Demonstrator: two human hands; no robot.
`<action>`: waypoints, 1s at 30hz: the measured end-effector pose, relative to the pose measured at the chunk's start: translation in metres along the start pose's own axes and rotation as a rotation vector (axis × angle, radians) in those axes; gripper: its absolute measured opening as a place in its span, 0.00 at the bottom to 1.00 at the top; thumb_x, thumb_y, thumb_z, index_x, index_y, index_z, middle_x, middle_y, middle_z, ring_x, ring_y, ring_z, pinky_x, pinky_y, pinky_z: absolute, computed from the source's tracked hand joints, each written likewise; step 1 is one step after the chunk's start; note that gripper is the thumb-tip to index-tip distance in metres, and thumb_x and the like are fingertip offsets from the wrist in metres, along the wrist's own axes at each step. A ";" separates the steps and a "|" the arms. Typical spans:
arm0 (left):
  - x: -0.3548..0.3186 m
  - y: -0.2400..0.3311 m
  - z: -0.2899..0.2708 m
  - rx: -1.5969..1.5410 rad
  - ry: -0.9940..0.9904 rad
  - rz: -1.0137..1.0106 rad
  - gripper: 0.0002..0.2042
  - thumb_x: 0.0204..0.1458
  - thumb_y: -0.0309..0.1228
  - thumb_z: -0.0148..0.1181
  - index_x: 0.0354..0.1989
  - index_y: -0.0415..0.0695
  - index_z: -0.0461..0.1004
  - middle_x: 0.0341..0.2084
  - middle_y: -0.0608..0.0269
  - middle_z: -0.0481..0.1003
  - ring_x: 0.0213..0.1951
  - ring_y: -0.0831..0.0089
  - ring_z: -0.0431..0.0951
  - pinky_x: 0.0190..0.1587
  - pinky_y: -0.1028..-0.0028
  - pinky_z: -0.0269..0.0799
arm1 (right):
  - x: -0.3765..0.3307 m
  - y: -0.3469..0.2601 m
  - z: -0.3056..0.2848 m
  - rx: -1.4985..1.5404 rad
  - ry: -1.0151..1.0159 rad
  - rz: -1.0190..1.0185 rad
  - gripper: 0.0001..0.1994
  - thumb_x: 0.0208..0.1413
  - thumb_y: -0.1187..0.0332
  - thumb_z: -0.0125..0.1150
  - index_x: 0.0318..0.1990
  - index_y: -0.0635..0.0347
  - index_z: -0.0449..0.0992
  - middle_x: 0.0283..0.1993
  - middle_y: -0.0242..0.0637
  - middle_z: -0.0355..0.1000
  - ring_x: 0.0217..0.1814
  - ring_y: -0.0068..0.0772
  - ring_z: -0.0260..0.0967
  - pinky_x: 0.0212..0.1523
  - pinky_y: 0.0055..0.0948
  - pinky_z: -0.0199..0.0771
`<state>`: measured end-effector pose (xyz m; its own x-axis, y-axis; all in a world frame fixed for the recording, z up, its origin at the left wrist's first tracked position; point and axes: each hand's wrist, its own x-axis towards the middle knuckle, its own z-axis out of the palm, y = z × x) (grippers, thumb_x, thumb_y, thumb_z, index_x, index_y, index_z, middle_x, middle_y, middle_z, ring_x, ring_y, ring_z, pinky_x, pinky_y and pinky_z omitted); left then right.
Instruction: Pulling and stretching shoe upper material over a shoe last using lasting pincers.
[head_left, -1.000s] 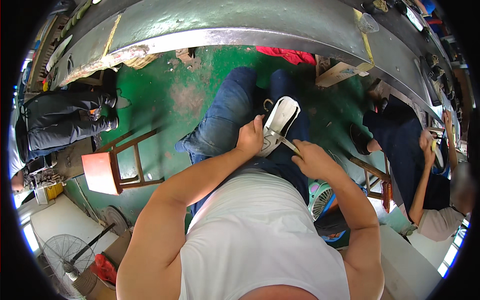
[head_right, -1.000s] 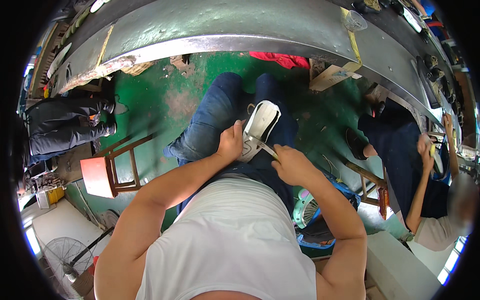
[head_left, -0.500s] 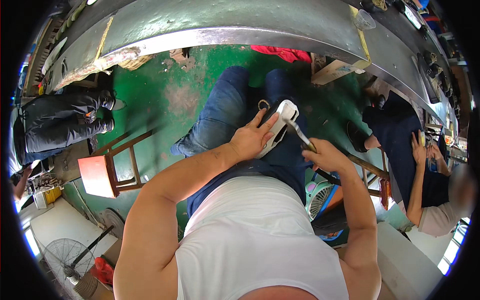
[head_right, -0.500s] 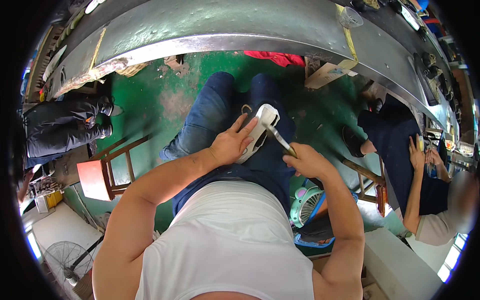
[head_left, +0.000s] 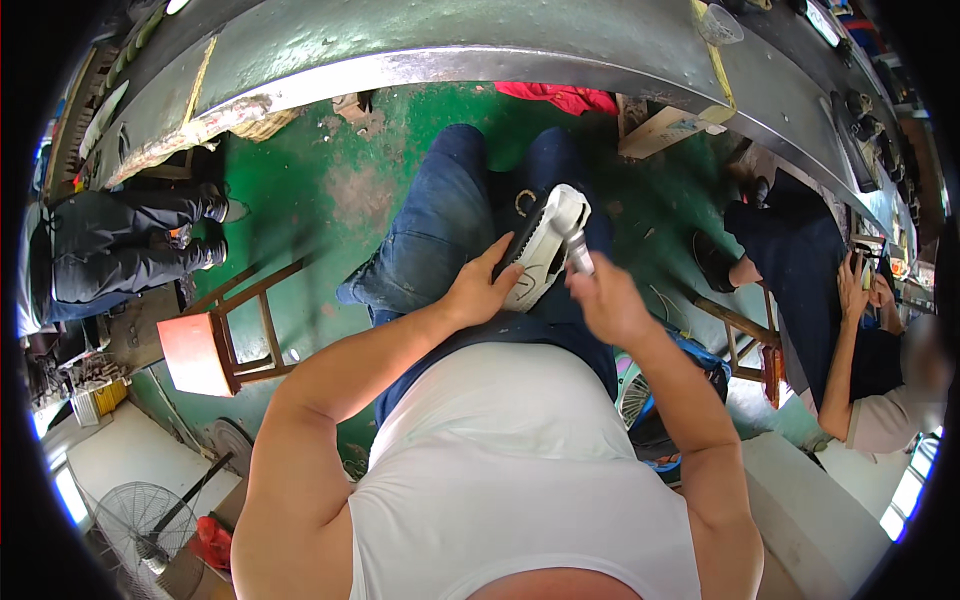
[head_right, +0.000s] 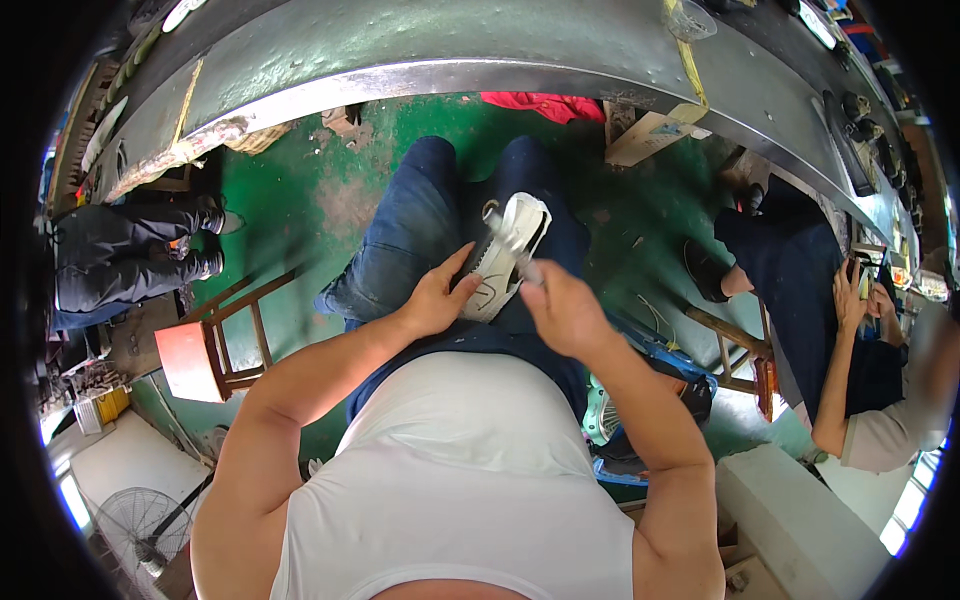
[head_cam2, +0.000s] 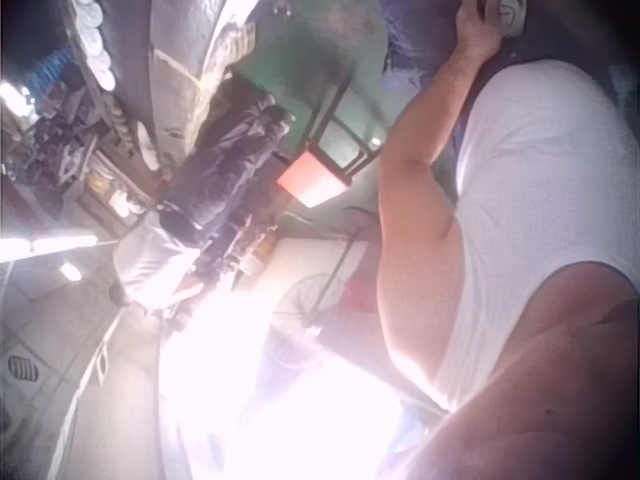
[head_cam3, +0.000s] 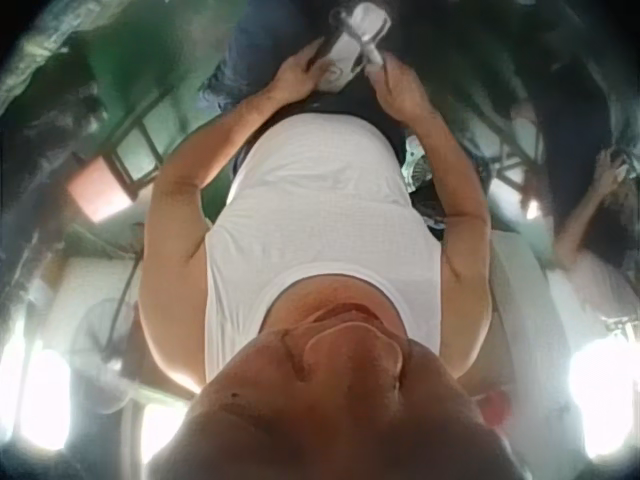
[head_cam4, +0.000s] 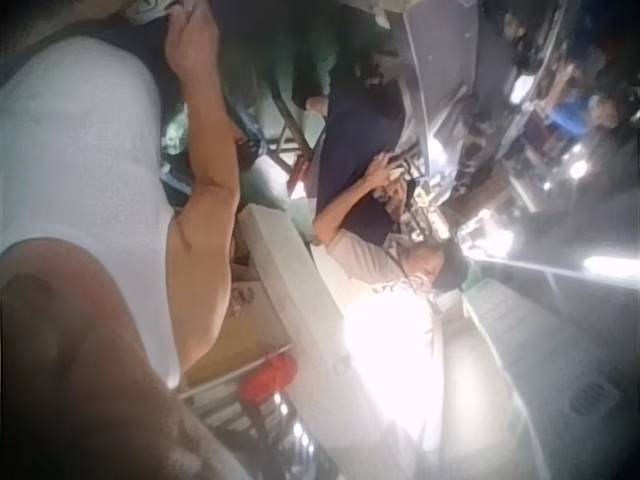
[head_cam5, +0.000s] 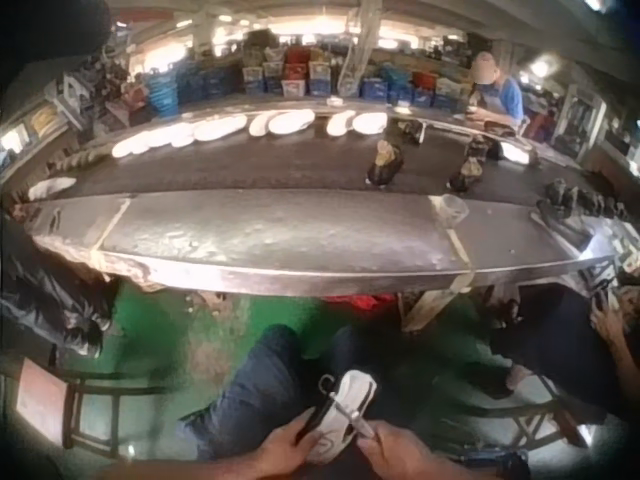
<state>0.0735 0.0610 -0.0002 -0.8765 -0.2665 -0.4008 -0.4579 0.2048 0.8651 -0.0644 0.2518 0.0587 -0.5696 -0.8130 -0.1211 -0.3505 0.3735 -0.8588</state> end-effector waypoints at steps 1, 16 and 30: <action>0.002 0.002 -0.001 0.019 -0.016 0.024 0.35 0.58 0.35 0.59 0.71 0.37 0.51 0.57 0.35 0.70 0.61 0.49 0.71 0.64 0.64 0.65 | -0.003 0.012 0.008 -0.380 -0.206 0.073 0.18 0.66 0.56 0.51 0.45 0.66 0.71 0.36 0.57 0.75 0.40 0.62 0.73 0.42 0.50 0.73; 0.051 0.131 -0.058 -0.239 0.123 0.465 0.26 0.49 0.28 0.73 0.55 0.38 0.68 0.44 0.59 0.76 0.47 0.75 0.76 0.50 0.71 0.74 | -0.066 0.062 0.025 0.352 0.204 0.190 0.17 0.62 0.66 0.56 0.53 0.68 0.70 0.38 0.37 0.76 0.40 0.27 0.75 0.44 0.26 0.74; 0.012 0.027 -0.003 0.380 0.279 0.409 0.07 0.53 0.28 0.60 0.35 0.38 0.79 0.26 0.48 0.78 0.29 0.50 0.80 0.34 0.59 0.77 | -0.030 0.003 -0.037 -0.126 -0.333 0.125 0.25 0.58 0.66 0.58 0.62 0.65 0.67 0.49 0.60 0.74 0.52 0.58 0.72 0.53 0.44 0.70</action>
<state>0.0516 0.0608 0.0190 -0.9438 -0.3210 0.0789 -0.1589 0.6498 0.7433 -0.0762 0.2941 0.0783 -0.3480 -0.8505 -0.3944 -0.3937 0.5143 -0.7619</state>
